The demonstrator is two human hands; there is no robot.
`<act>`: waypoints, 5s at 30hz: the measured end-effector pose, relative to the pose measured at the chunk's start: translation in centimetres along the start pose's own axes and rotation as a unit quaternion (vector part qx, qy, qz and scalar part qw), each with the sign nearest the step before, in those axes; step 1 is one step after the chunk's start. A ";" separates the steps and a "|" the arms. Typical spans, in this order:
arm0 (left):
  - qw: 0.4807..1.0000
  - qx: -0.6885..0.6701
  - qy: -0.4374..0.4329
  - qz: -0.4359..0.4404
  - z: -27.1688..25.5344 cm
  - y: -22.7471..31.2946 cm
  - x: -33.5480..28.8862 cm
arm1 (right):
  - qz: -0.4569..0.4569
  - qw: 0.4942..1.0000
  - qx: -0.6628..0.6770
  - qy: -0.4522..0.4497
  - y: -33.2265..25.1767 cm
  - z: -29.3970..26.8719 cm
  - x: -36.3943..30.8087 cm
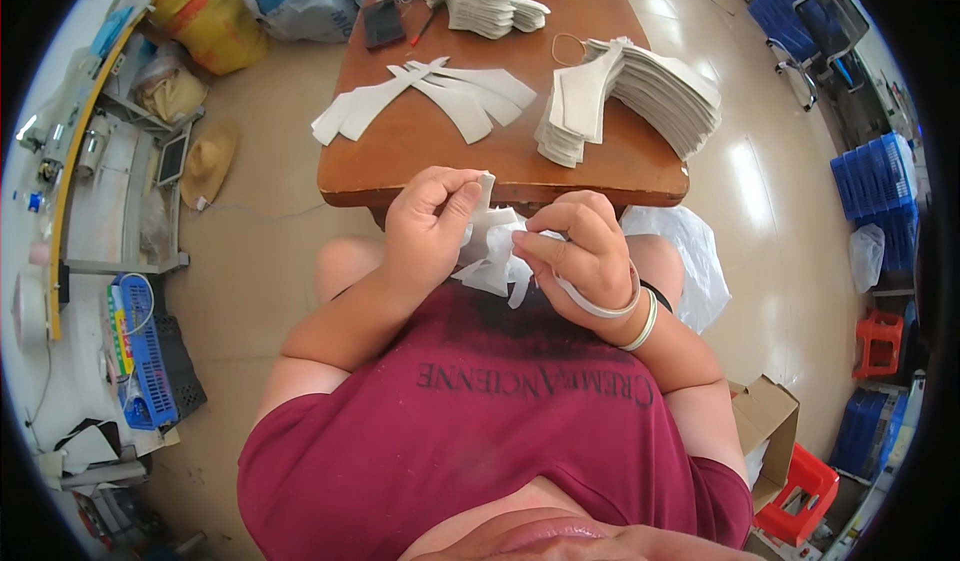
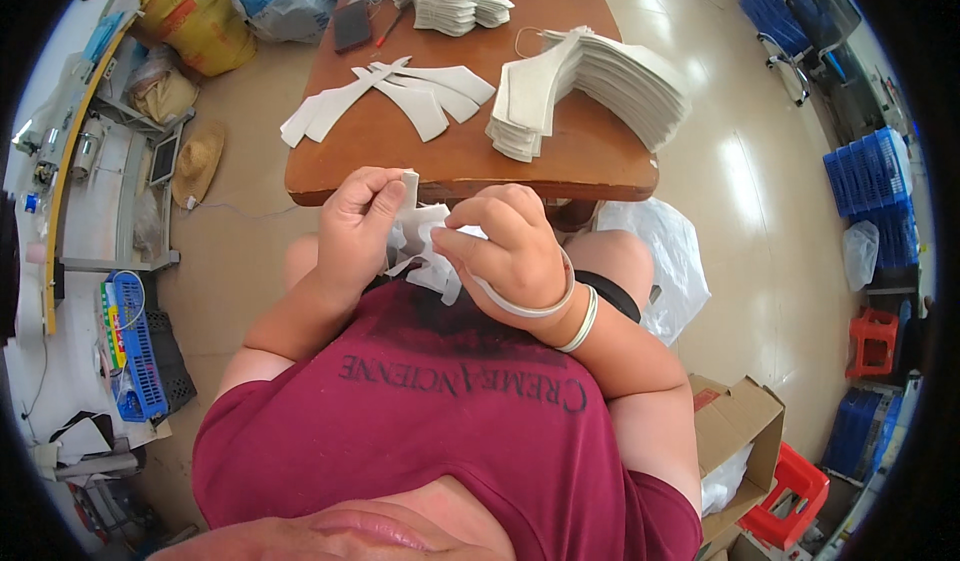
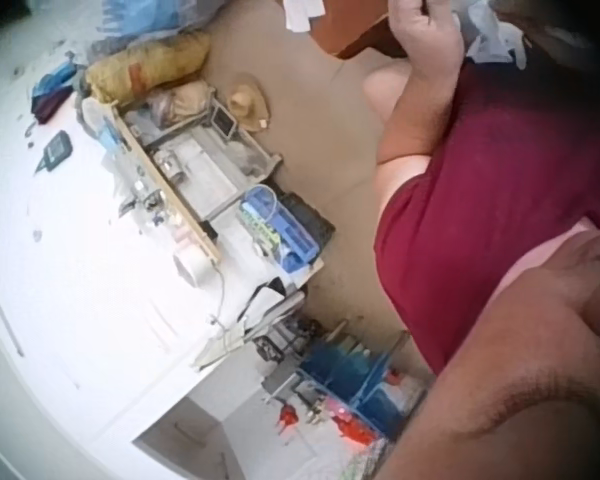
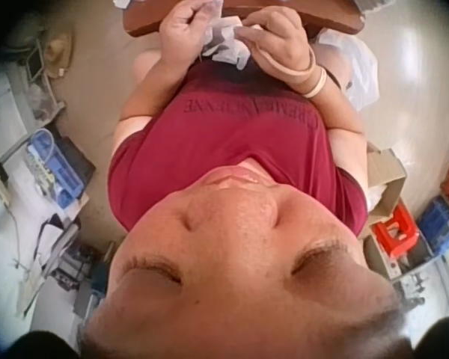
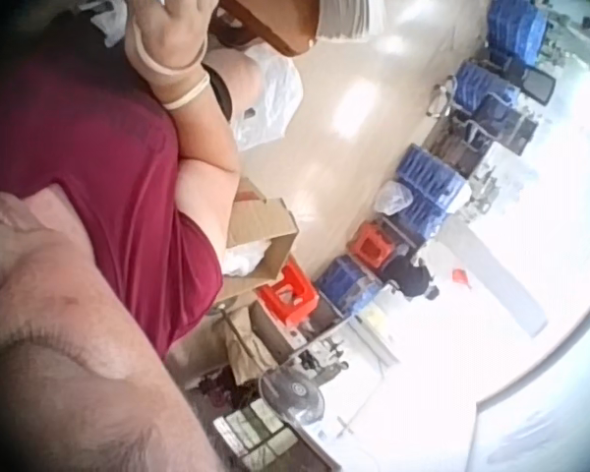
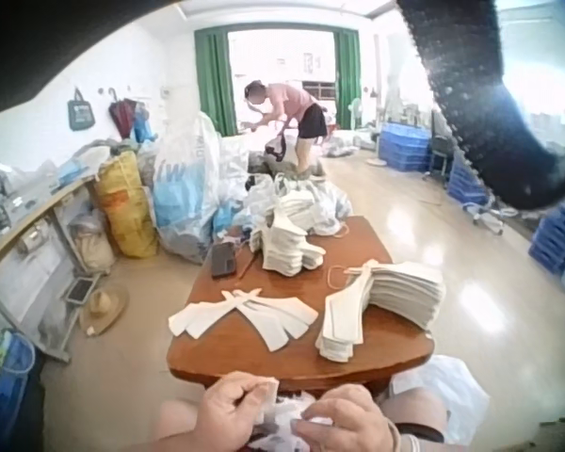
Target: The recorder is manually peeling or stripping excess backing material from pre-cut shoe components.
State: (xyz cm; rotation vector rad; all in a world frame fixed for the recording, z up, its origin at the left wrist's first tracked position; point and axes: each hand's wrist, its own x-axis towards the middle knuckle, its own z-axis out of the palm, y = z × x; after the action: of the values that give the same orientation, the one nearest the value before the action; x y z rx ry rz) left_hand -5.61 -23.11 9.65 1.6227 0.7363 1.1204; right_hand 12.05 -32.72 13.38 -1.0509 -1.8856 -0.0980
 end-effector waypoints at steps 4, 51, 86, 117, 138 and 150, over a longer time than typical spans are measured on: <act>0.985 0.111 -0.047 0.126 0.5 1.3 -0.1 | -0.006 0.999 -0.034 0.023 0.6 0.4 -0.3; 0.983 -0.115 -0.069 -0.124 1.6 0.4 -1.7 | -0.012 0.996 -0.087 -0.024 0.1 1.4 -0.8; 0.977 -0.207 -0.030 -0.028 -11.8 6.8 5.9 | 0.184 0.966 0.090 -0.158 4.8 -7.0 -8.8; 0.988 -0.060 -0.130 0.065 3.3 2.4 1.2 | 0.126 0.971 0.166 0.114 1.7 -0.8 -2.2; 0.911 -0.102 -0.370 0.154 4.1 3.9 0.4 | 0.036 0.973 0.221 0.046 0.1 -4.2 -0.3; 0.927 0.014 -0.327 0.185 3.4 7.1 0.7 | 0.018 0.996 0.054 0.062 -1.7 -6.0 0.5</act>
State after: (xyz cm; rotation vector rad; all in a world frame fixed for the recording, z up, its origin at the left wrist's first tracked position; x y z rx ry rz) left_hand -2.58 -26.16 16.29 2.0511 0.0043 0.7297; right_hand 14.91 -36.26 17.66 -0.9816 -1.7410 -0.0389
